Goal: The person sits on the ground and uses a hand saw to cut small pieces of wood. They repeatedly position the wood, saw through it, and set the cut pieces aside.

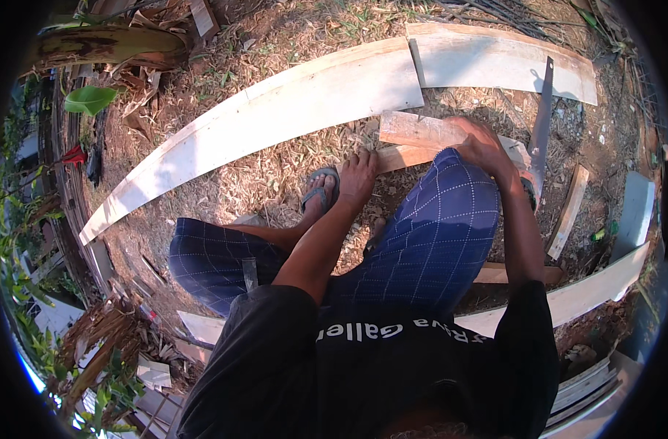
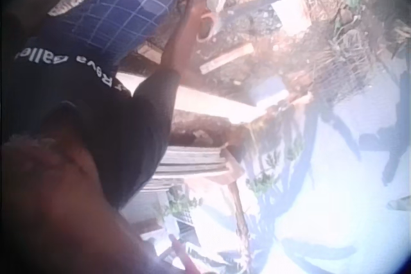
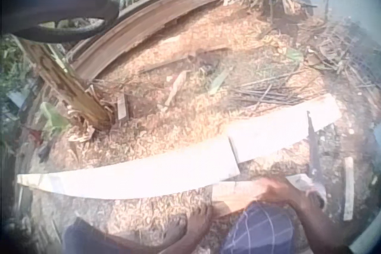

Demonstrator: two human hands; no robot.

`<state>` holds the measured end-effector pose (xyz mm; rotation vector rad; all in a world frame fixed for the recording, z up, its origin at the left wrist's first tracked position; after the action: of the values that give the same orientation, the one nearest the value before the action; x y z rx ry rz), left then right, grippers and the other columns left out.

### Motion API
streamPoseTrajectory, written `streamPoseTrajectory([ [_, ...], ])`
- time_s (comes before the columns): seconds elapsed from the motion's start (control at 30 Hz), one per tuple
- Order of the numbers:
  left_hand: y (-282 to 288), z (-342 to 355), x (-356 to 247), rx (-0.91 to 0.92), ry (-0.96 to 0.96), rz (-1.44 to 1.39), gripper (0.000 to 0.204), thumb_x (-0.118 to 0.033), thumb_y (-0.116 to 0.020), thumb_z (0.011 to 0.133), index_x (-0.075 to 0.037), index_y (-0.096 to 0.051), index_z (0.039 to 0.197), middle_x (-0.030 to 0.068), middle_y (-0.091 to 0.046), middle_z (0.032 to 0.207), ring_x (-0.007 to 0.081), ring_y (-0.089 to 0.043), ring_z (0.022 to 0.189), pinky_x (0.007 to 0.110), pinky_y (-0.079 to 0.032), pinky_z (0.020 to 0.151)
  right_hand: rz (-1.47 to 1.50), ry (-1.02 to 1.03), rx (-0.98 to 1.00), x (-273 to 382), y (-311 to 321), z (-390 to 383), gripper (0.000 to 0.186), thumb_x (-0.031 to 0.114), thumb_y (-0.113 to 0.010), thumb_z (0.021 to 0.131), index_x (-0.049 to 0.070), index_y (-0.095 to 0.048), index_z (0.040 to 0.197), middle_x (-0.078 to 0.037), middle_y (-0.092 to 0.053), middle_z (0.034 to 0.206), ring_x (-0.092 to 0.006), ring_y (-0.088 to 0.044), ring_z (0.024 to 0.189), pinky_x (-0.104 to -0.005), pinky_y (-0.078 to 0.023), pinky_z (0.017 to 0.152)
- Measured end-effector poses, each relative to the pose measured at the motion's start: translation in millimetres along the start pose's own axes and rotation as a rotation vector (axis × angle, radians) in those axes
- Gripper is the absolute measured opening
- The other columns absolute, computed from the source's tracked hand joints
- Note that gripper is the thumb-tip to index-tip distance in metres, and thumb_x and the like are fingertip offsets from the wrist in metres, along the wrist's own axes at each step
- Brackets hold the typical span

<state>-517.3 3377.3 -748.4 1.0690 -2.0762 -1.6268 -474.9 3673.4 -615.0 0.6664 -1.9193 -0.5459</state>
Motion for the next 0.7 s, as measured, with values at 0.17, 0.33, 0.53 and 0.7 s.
streamPoseTrajectory([
  [0.17, -17, -21, -44, 0.235, -0.123, 0.001, 0.051, -0.023, -0.052, 0.099, 0.000, -0.045, 0.144, 0.0196, -0.060, 0.132, 0.0333, -0.061, 0.122, 0.050, -0.045, 0.105, -0.154, 0.103, 0.151, -3, -99, 56, 0.066, 0.035, -0.080, 0.086, 0.011, -0.059, 0.144, -0.020, -0.059, 0.147, -0.0391, -0.053, 0.138, -0.0487, -0.039, 0.118],
  [0.33, -4, -34, -21, 0.147, -0.058, -0.029, 0.060, -0.021, -0.046, 0.099, -0.001, -0.043, 0.154, 0.0251, -0.054, 0.147, 0.0364, -0.051, 0.140, 0.056, -0.034, 0.119, -0.317, 0.265, -0.012, 36, -166, 88, 0.061, 0.023, -0.077, 0.088, 0.012, -0.058, 0.145, -0.011, -0.059, 0.146, -0.0302, -0.053, 0.138, -0.0483, -0.036, 0.118],
  [0.53, -12, -57, 24, 0.236, 0.041, -0.086, 0.062, -0.029, -0.060, 0.094, -0.006, -0.047, 0.150, 0.0197, -0.059, 0.142, 0.0353, -0.056, 0.133, 0.054, -0.039, 0.115, -0.428, 0.400, -0.175, 42, -210, 118, 0.057, 0.016, -0.074, 0.088, 0.015, -0.058, 0.144, -0.005, -0.060, 0.144, -0.0237, -0.050, 0.138, -0.0464, -0.033, 0.120],
  [0.7, -70, -72, 52, 0.152, 0.194, -0.829, 0.055, -0.029, -0.053, 0.098, -0.007, -0.049, 0.148, 0.0185, -0.060, 0.138, 0.0355, -0.061, 0.125, 0.049, -0.044, 0.108, -0.501, 0.423, -0.342, 24, -224, 115, 0.053, 0.026, -0.057, 0.100, 0.018, -0.051, 0.152, -0.008, -0.053, 0.154, -0.0251, -0.041, 0.149, -0.0471, -0.021, 0.130],
])
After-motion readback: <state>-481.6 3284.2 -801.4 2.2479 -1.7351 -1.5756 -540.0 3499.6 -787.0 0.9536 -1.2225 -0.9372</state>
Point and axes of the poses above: each hand's wrist, its own z-axis towards the middle knuckle, its own y-axis out of the back of the hand, x = y × z, the point moved 5 cm from there along z, towards the middle knuckle
